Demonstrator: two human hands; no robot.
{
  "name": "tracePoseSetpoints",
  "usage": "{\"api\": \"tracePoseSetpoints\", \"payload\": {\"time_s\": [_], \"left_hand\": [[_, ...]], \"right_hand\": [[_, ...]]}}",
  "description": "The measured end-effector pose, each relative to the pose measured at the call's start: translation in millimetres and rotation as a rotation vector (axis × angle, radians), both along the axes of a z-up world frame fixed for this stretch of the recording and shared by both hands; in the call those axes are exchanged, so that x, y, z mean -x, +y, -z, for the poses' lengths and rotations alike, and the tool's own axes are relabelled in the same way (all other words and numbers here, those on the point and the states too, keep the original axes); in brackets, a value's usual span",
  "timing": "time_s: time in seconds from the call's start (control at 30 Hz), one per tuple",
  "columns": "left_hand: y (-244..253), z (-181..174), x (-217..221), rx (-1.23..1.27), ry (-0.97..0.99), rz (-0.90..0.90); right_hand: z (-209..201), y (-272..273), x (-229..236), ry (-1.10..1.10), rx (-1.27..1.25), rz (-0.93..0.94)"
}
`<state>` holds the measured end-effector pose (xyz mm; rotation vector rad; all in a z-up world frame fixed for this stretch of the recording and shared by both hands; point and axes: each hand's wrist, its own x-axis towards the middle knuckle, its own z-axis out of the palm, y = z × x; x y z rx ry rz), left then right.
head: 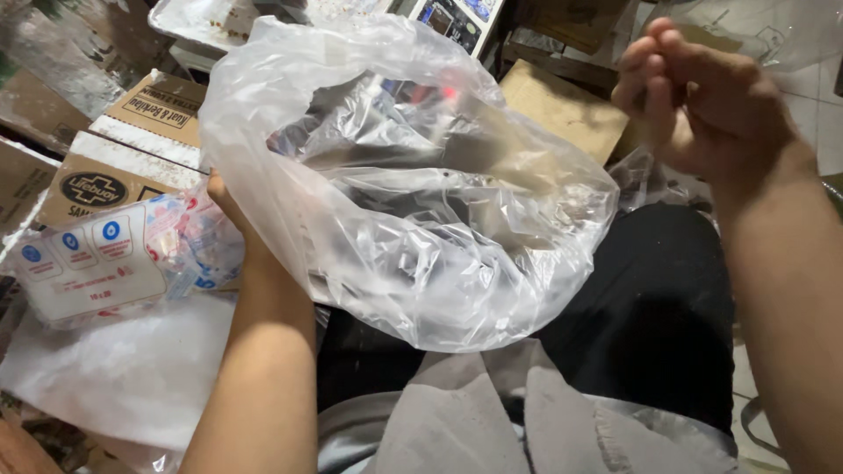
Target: The person scoops green mung beans from a large bag into small plastic bags using a blue scoop, weighs each bag on a digital scale, ties the bags shut, and places them into a larger plastic bag. The process is repeated for multiple small bags.
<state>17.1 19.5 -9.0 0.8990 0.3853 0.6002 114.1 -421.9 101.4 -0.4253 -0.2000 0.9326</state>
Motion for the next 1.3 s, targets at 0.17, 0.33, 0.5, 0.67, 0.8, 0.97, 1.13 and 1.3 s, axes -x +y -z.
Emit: {"api": "tracePoseSetpoints", "payload": {"time_s": [0.17,0.33,0.5,0.67,0.8,0.97,1.13,1.3], "left_hand": [[3,1,5,0.000,0.004,-0.020],[6,3,7,-0.002,0.009,-0.029],[7,2,8,-0.006,0.001,-0.037],[8,1,9,-0.011,-0.009,-0.047],[6,1,10,-0.017,-0.019,-0.061],[4,-5,8,-0.034,-0.036,-0.084],[5,-11,15,-0.051,-0.051,-0.135],[7,-13,25,-0.072,-0.065,-0.161]], "right_hand": [[66,0,-30,-0.100,1.108,0.536],[137,-1,-53,-0.334,1.263,0.525],[140,4,-59,-0.537,1.679,0.442],[106,26,-36,-0.742,1.639,0.544],[35,39,-7,-0.834,0.985,0.745],[-26,72,44,-1.015,0.858,0.253],[29,135,59,-1.274,1.662,0.140],[91,144,47,-1.219,1.596,0.220]]}}
